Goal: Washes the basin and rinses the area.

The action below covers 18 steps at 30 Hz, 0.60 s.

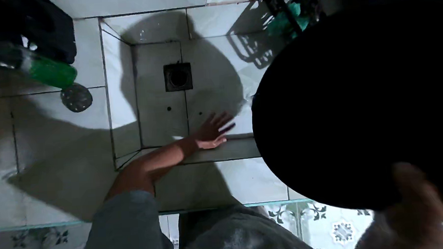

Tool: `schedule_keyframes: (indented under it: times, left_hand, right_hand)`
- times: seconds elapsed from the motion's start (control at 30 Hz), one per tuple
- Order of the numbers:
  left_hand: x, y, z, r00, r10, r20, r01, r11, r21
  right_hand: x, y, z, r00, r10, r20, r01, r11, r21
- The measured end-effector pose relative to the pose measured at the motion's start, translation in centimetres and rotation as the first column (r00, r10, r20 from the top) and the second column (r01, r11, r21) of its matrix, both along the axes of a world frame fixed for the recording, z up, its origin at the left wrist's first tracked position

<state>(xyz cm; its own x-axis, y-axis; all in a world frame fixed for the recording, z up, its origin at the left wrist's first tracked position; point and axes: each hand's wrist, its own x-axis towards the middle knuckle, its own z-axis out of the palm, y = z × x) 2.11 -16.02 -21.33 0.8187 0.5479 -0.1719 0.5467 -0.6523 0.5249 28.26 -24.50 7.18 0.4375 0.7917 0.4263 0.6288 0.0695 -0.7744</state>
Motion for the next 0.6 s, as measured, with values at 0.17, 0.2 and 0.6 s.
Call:
schedule_keyframes:
  times: [0.17, 0.2, 0.6]
  left_hand:
    - [-4.6, 2.8, 0.4, 0.988, -0.145, 0.054, 0.146, 0.989, -0.013]
    - [-5.8, 4.3, 0.1, 0.994, -0.101, 0.044, 0.101, 0.995, 0.016]
    - [-14.0, 3.0, 1.9, 0.995, -0.01, -0.095, 0.02, 0.994, 0.11]
  right_hand:
    - [-3.1, 2.4, -3.7, 0.879, 0.33, 0.344, -0.352, 0.936, 0.003]
    - [-3.8, 2.7, -4.2, 0.87, 0.306, 0.386, -0.337, 0.941, 0.013]
    - [-4.3, 2.4, -4.4, 0.795, 0.232, 0.561, -0.353, 0.928, 0.117]
